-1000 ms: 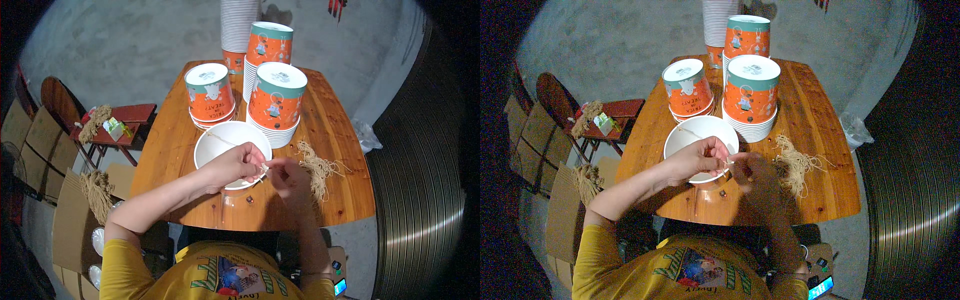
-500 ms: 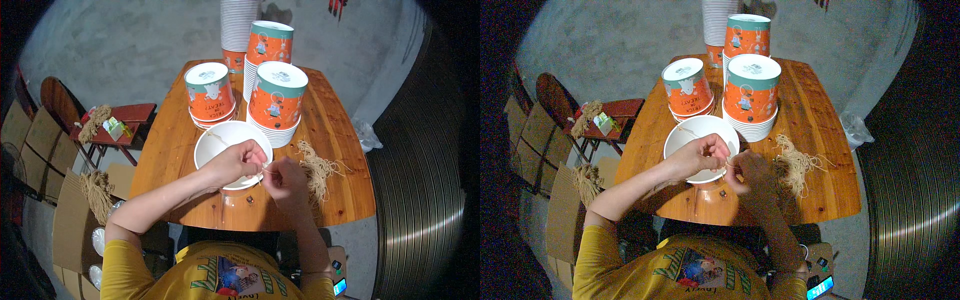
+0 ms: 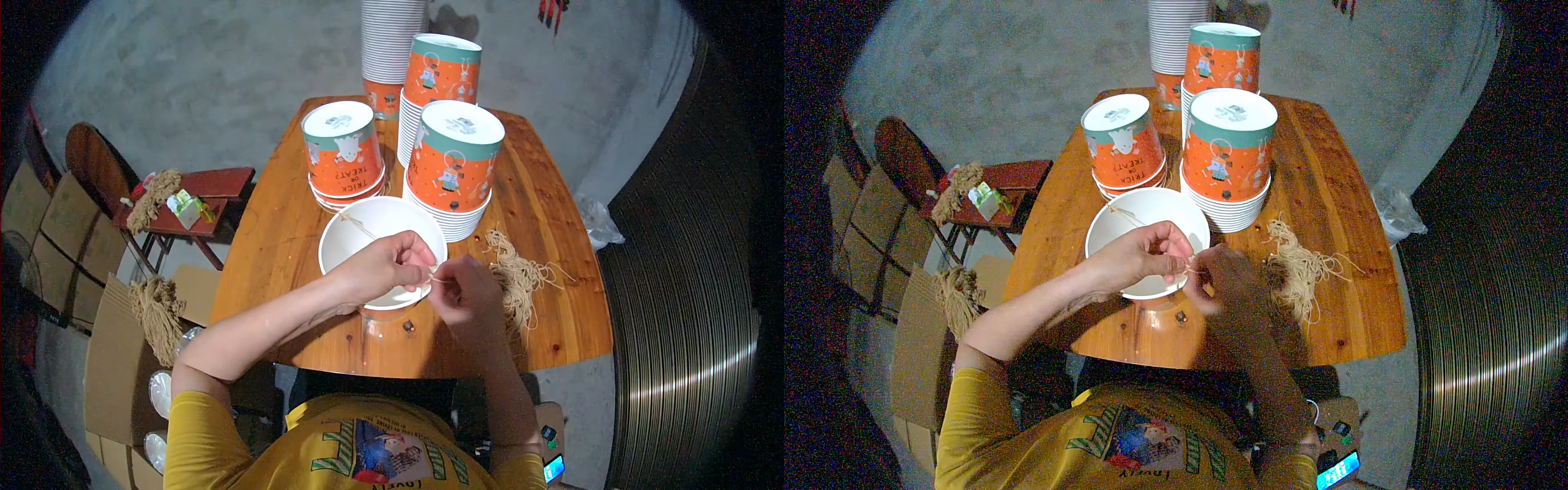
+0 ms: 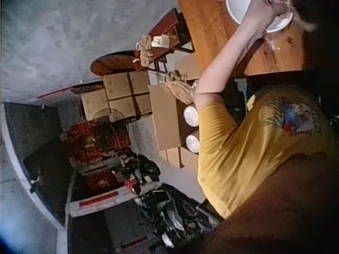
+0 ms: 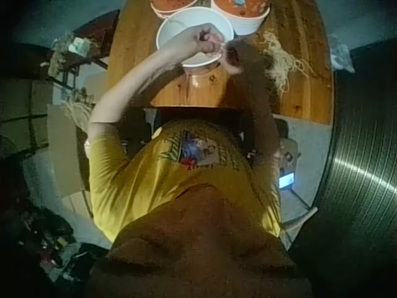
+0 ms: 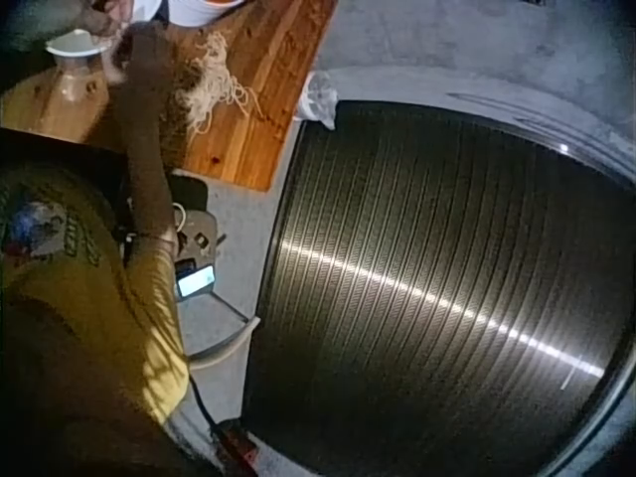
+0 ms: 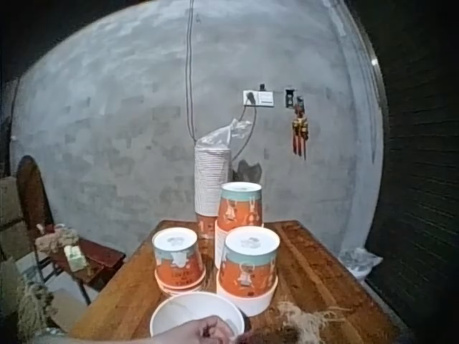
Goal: Tying bundles of raffia or straw fibers with string and placing them into decorative paper cups for packaging.
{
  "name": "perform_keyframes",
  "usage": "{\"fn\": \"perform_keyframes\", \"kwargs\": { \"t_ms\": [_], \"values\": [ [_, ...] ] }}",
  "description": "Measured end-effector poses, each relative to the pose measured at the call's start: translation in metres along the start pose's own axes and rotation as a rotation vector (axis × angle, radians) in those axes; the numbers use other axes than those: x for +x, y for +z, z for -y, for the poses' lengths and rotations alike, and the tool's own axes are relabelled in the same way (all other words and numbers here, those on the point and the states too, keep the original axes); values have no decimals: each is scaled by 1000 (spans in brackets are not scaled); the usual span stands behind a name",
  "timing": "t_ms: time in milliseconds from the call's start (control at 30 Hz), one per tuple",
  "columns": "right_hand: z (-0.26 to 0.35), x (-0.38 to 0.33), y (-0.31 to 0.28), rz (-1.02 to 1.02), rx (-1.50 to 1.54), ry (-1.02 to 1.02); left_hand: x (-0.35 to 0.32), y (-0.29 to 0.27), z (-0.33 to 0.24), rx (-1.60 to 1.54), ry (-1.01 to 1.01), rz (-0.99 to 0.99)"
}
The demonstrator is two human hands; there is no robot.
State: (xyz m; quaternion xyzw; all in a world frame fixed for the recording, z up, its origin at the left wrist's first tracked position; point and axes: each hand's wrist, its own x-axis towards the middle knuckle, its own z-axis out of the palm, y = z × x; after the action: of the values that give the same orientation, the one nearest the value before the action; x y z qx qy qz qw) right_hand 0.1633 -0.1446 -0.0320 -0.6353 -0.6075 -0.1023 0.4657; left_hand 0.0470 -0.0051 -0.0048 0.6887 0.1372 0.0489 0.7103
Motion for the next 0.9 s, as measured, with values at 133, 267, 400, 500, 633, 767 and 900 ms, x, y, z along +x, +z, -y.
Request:
{"fn": "perform_keyframes", "kwargs": {
  "t_ms": [133, 267, 400, 500, 633, 767, 900],
  "values": [
    [1, -2, -1, 17, 72, 92, -1, -3, -2, 9, -40, -6],
    [4, -2, -1, 22, 85, 155, -1, -7, 0, 20, -90, 71],
    [4, -2, 1, 26, 111, 168, -1, -5, 8, 61, -30, 78],
    [1, -4, 2, 33, 92, 166, -2, -3, 7, 170, 43, 48],
    [1, -4, 1, 30, 99, 189, -7, 4, 0, 546, 145, -98],
    [2, -5, 1, 40, 130, 214, -5, 5, 9, 403, 187, -121],
    [1, -5, 0, 43, 146, 215, -5, 6, 8, 373, 167, -124]
  ]
}}
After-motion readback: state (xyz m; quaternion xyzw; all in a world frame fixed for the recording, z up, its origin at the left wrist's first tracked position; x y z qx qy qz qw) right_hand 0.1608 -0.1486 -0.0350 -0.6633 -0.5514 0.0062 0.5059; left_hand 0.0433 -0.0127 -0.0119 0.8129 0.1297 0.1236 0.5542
